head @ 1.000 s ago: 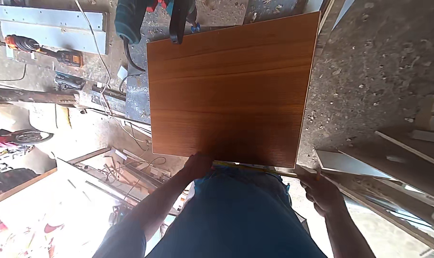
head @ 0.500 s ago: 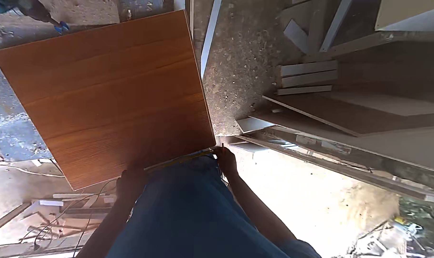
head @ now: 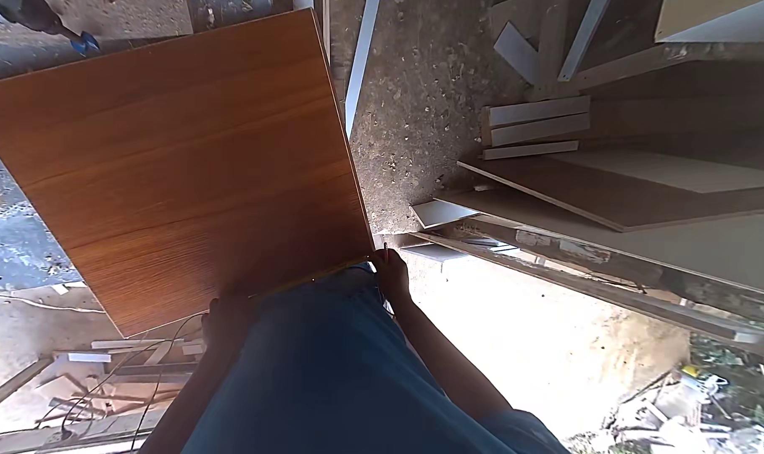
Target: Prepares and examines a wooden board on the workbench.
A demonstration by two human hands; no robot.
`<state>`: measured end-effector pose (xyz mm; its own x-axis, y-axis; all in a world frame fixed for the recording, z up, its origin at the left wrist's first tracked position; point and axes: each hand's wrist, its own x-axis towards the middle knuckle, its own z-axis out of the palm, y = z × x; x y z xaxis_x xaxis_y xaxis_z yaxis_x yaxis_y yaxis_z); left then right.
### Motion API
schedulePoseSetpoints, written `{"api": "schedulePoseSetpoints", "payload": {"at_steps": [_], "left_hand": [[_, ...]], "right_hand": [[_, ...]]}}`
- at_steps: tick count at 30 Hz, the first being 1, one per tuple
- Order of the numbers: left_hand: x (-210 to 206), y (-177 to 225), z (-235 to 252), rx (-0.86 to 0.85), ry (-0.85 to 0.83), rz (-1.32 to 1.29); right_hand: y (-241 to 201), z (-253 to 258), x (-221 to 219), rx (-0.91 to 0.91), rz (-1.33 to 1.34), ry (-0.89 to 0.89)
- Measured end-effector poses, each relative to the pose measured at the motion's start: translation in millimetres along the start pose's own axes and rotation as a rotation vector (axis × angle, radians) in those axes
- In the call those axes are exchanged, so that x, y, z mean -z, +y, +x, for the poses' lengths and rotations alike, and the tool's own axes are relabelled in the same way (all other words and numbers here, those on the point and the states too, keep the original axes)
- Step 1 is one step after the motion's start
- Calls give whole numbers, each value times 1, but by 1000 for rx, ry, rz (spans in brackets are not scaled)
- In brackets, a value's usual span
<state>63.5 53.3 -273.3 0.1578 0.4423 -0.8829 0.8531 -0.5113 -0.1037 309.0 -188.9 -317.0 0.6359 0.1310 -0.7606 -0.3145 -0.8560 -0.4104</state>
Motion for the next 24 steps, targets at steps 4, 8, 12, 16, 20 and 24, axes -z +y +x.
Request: {"api": "schedulePoseSetpoints", "payload": {"at_steps": [4,8,12,16,20,24], "left_hand": [[-2,-1,3,14,-7,-3],[-3,0,4,13,2,-8],[-2,0,5,15,-14,-8],[-2,0,4,14,-9,-21],[-1,3,3,26,-2,-15],[-2,3,4,40,-14,-4]], "right_hand": [[-2,1,1,-10,-16,-8],[-7,2,5,-21,-41,-34],[-13,-4,22,-20,-59,68],[-24,-5,51,302,333,85],[-65,-2,57,500,195,-250],[-89,11,28,492,-191,-555]]}}
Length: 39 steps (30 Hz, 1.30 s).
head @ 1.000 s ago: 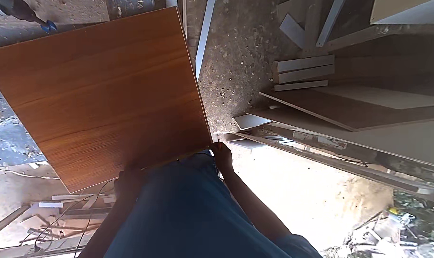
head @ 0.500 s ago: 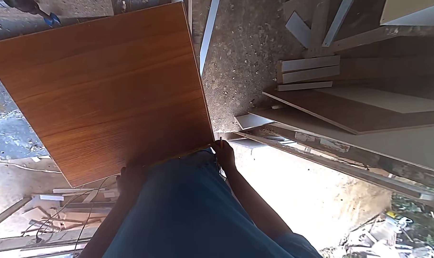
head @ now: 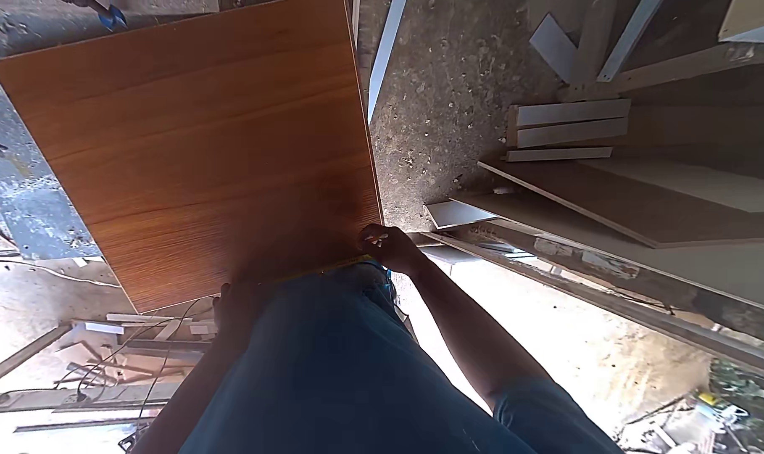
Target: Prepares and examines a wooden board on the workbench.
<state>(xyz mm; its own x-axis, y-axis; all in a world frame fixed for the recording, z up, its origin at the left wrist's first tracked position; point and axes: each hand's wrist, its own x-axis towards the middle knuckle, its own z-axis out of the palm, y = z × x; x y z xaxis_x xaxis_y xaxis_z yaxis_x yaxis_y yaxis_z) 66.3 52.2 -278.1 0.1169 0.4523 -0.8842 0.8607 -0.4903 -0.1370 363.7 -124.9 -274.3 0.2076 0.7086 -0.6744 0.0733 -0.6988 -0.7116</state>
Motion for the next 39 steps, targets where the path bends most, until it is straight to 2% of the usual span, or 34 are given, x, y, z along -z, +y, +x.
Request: {"api": "schedulePoseSetpoints", "payload": {"at_steps": [6,19,35,37,39], "left_hand": [[-1,-1,0,5,-8,2],[-2,-1,-2,-4,7,-1],[-1,-1,-2,-15,4,-7],[-2,-1,-1,-12,0,-10],[-2,-1,1,-13,2,-7]], "right_hand": [[12,32,-33,-31,-261,-203],[23,35,-37,-41,-367,-238],[18,32,-37,-9,-338,-210],[23,29,-38,18,-293,-152],[25,16,-36,62,-124,-14]]}}
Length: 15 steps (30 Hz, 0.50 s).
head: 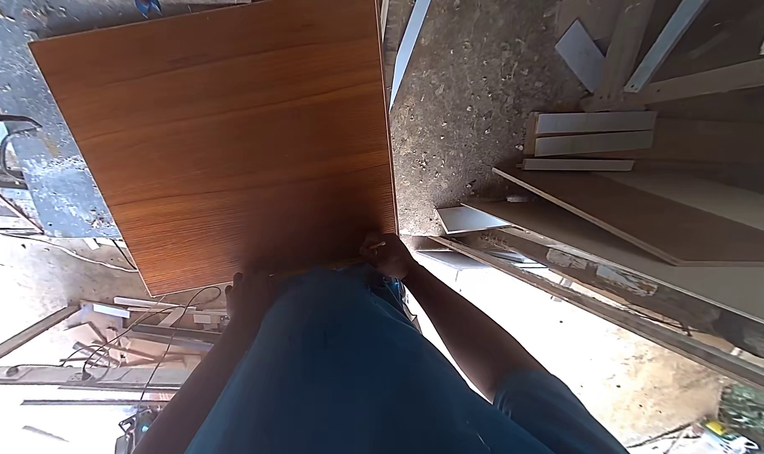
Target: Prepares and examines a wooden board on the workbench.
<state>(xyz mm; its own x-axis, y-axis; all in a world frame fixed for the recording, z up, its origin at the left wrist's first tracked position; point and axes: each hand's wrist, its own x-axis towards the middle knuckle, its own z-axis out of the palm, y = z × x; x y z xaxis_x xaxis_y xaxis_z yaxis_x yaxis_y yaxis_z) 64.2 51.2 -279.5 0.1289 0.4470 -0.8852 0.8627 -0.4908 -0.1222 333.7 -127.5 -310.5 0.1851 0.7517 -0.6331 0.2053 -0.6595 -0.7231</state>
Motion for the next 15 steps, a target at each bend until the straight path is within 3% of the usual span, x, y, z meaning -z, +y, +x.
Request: {"api": "schedulePoseSetpoints", "payload": {"at_steps": [3,7,9,12,15], "left_hand": [[2,-4,-2,-30,-7,-24],[-5,-40,1,-189,48,-226],[-10,-60,-4,-204,88,-475],[-27,-78,-15,-87,146,-966],[-41,-66,-25,-34,289,-1537]], "right_hand": [[-2,-24,-3,125,329,189],[-22,-49,-9,218,534,73],[-34,-41,-14,234,473,-7],[-74,-6,-31,178,144,-245],[-104,38,-81,308,54,-472]]}}
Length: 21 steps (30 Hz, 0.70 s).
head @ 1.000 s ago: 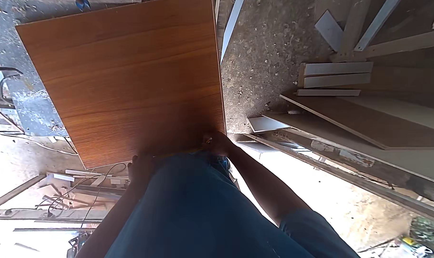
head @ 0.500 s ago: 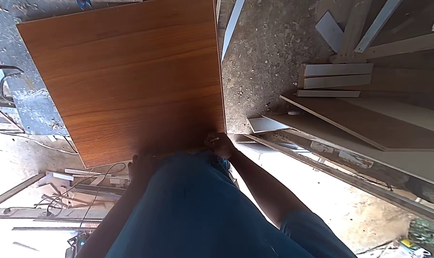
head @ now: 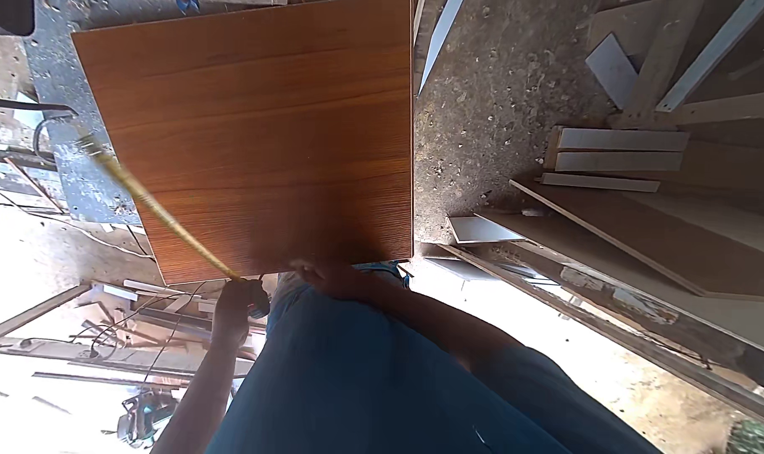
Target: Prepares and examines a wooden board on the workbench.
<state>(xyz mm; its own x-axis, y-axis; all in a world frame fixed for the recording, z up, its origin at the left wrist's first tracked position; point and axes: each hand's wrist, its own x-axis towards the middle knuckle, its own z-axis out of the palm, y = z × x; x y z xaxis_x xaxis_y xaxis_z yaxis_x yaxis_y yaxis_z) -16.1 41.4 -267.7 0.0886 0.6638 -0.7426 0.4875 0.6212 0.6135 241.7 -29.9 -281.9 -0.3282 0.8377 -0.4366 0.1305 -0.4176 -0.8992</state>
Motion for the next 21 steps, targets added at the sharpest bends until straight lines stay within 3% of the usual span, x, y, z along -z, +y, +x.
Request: {"api": "schedulePoseSetpoints", "payload": {"at_steps": [3,7,12,15,16,18,21], "left_hand": [[-32,16,-16,75,108,-311],[-46,22,-17,101,183,-318],[-4,-1,12,178,240,-353],[37,-7,38,294,289,-375],[52,-11,47,262,304,-270],[84,-20,54,46,293,177],[114,-27,54,-153,84,934]], "right_hand": [[1,43,-20,-3,50,-204],[-8,67,-25,-109,16,-367],[-29,74,-27,-397,-284,-436],[-20,78,-32,-460,-355,-434],[-17,80,-33,-453,-355,-425],[-21,84,-34,-445,-344,-361],[-44,91,-28,-506,-367,-190]]}}
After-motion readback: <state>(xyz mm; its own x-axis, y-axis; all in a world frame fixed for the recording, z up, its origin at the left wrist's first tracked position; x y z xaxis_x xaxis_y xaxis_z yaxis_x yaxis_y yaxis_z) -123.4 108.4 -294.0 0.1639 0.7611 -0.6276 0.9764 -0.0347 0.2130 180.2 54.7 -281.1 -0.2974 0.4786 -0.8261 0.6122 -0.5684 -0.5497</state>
